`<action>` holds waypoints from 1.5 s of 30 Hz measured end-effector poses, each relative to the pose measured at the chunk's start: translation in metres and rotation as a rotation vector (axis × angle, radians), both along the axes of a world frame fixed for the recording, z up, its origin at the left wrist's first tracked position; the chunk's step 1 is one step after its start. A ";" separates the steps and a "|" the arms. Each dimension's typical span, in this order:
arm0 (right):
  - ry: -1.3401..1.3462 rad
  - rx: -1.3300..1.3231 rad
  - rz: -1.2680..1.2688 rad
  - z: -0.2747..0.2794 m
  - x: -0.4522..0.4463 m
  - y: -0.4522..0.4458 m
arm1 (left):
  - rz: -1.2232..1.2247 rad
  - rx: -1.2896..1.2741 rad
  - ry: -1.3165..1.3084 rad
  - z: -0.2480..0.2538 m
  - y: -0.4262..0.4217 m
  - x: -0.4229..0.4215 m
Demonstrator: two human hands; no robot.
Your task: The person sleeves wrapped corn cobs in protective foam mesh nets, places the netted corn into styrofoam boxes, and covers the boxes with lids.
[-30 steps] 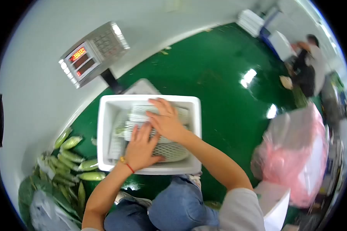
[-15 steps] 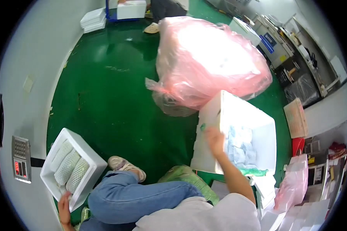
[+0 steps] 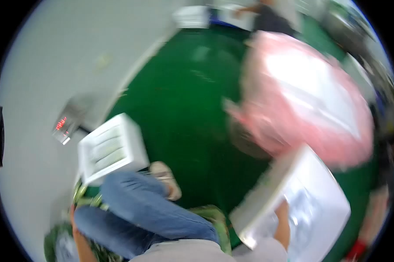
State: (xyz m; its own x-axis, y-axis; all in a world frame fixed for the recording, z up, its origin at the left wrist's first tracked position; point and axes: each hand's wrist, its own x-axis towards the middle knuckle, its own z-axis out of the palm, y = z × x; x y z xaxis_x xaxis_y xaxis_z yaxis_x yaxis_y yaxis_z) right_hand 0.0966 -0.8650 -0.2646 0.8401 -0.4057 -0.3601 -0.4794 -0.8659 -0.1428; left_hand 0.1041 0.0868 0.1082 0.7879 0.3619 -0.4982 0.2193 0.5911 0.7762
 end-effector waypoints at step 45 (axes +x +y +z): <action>-0.815 0.486 1.851 0.373 0.376 0.716 | -0.430 0.825 -0.185 -0.035 -0.051 0.098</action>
